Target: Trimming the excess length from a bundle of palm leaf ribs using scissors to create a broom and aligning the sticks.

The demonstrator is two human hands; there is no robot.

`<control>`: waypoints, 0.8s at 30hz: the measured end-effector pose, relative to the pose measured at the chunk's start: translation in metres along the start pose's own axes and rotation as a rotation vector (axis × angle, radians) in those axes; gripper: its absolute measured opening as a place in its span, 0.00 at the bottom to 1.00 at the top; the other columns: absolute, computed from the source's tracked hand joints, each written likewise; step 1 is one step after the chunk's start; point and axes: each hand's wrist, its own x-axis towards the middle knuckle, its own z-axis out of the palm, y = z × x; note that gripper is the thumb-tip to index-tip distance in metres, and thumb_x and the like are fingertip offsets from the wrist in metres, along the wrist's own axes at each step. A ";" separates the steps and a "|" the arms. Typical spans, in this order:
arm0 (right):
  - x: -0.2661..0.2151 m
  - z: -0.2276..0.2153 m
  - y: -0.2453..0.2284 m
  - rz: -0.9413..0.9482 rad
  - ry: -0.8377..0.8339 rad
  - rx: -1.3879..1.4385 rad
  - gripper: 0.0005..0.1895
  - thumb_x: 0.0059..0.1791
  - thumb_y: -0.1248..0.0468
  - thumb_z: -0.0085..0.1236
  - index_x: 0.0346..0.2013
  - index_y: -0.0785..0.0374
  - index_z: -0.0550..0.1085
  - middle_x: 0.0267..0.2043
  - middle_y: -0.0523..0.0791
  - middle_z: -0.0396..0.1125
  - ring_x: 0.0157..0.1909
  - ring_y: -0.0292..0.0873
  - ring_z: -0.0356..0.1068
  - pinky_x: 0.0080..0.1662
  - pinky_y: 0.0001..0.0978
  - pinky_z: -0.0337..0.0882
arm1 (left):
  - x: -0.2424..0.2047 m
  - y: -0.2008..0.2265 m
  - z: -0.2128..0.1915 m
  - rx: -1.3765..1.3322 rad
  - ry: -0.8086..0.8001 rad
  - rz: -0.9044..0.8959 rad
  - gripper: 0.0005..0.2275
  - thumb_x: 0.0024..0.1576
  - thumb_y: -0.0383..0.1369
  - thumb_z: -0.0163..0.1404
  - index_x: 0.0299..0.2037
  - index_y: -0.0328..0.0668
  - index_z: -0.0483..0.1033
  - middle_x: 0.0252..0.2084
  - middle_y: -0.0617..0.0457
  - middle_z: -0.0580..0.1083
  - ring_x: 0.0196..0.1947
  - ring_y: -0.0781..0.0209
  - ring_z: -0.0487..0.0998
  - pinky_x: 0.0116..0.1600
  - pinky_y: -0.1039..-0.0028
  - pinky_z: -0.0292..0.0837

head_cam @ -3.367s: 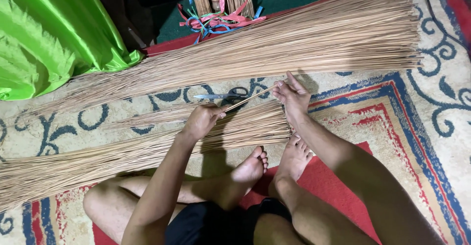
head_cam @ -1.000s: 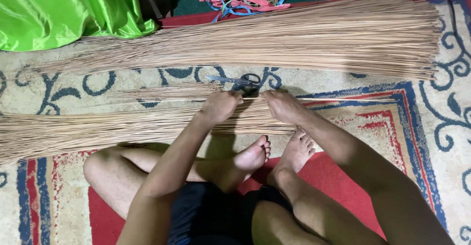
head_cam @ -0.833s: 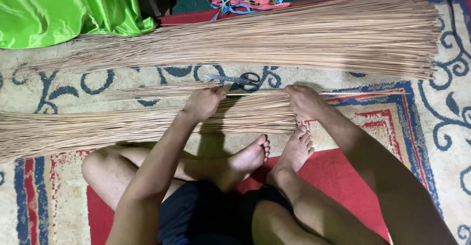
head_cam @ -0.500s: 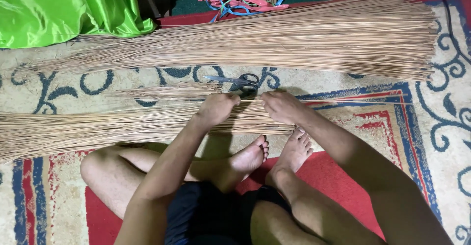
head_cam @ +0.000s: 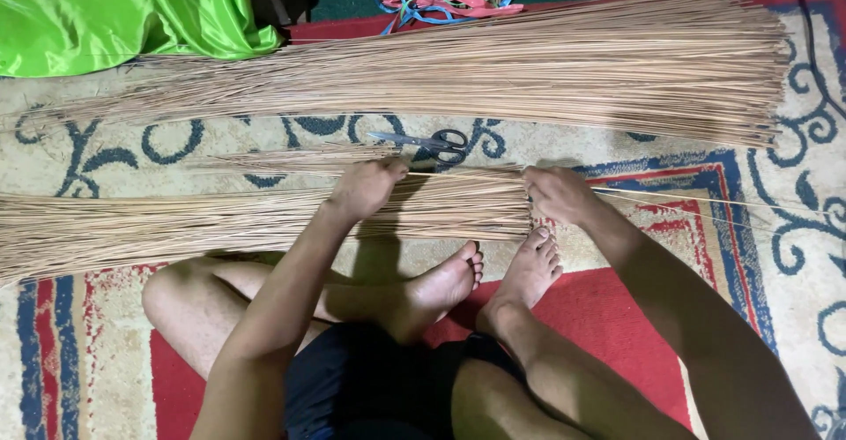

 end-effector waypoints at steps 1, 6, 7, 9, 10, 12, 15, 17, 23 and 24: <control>-0.005 -0.003 0.005 0.000 -0.001 -0.001 0.11 0.51 0.63 0.43 0.39 0.63 0.74 0.29 0.61 0.72 0.36 0.68 0.75 0.40 0.57 0.73 | -0.002 -0.001 -0.002 -0.001 0.000 0.000 0.10 0.66 0.33 0.40 0.46 0.48 0.78 0.43 0.49 0.80 0.37 0.40 0.84 0.41 0.53 0.81; -0.006 -0.005 0.011 0.111 -0.056 0.091 0.12 0.51 0.62 0.44 0.32 0.66 0.73 0.29 0.65 0.70 0.37 0.72 0.71 0.41 0.60 0.69 | -0.002 -0.018 0.029 0.023 -0.050 0.000 0.10 0.66 0.34 0.40 0.46 0.52 0.77 0.45 0.51 0.80 0.38 0.42 0.84 0.43 0.54 0.81; -0.001 -0.001 0.002 0.110 -0.057 0.088 0.12 0.51 0.62 0.44 0.32 0.66 0.73 0.29 0.65 0.70 0.37 0.72 0.71 0.41 0.60 0.69 | 0.001 -0.010 0.029 0.022 -0.047 -0.001 0.10 0.66 0.34 0.40 0.46 0.52 0.77 0.45 0.51 0.80 0.38 0.42 0.84 0.43 0.54 0.81; 0.010 0.007 -0.016 0.044 -0.114 0.080 0.16 0.50 0.65 0.40 0.39 0.64 0.78 0.26 0.53 0.71 0.25 0.53 0.70 0.38 0.46 0.75 | 0.007 0.006 0.029 0.025 -0.069 0.007 0.10 0.64 0.33 0.41 0.46 0.53 0.77 0.44 0.51 0.80 0.39 0.43 0.85 0.44 0.53 0.81; 0.013 0.004 -0.044 0.044 -0.117 0.080 0.16 0.50 0.65 0.40 0.39 0.64 0.78 0.26 0.53 0.71 0.25 0.53 0.70 0.38 0.46 0.75 | 0.007 0.016 0.023 0.023 -0.070 0.004 0.10 0.64 0.33 0.41 0.46 0.53 0.77 0.44 0.51 0.80 0.39 0.43 0.85 0.44 0.53 0.81; 0.021 -0.002 -0.100 -0.070 -0.153 0.172 0.13 0.53 0.66 0.43 0.46 0.71 0.73 0.38 0.65 0.72 0.44 0.73 0.73 0.45 0.63 0.72 | 0.009 0.035 0.009 0.020 -0.092 0.059 0.09 0.62 0.32 0.42 0.46 0.52 0.77 0.44 0.54 0.80 0.39 0.47 0.85 0.44 0.57 0.82; 0.036 0.010 -0.145 -0.172 -0.129 0.217 0.13 0.55 0.65 0.44 0.50 0.70 0.71 0.41 0.70 0.69 0.48 0.76 0.69 0.47 0.66 0.71 | 0.017 0.036 0.043 0.043 -0.068 0.068 0.09 0.61 0.32 0.42 0.44 0.52 0.76 0.43 0.55 0.80 0.39 0.49 0.85 0.42 0.59 0.82; 0.046 0.027 -0.145 -0.186 -0.106 0.192 0.11 0.55 0.66 0.44 0.48 0.69 0.70 0.39 0.67 0.70 0.47 0.74 0.71 0.46 0.64 0.72 | 0.016 0.034 0.047 0.053 -0.064 0.065 0.09 0.61 0.32 0.42 0.44 0.51 0.76 0.43 0.55 0.80 0.38 0.50 0.85 0.41 0.60 0.82; 0.042 0.013 -0.169 -0.188 -0.102 0.164 0.07 0.55 0.66 0.45 0.43 0.64 0.71 0.36 0.63 0.72 0.45 0.70 0.73 0.44 0.60 0.72 | -0.010 0.020 0.025 -0.003 -0.039 0.029 0.10 0.60 0.28 0.42 0.46 0.46 0.77 0.44 0.51 0.80 0.39 0.46 0.84 0.43 0.57 0.81; 0.033 -0.012 -0.195 -0.166 -0.112 0.177 0.08 0.54 0.65 0.45 0.42 0.65 0.72 0.36 0.65 0.71 0.45 0.71 0.72 0.44 0.62 0.71 | -0.014 0.013 0.028 -0.034 -0.019 0.027 0.10 0.59 0.28 0.42 0.46 0.44 0.76 0.45 0.48 0.80 0.38 0.41 0.84 0.42 0.52 0.81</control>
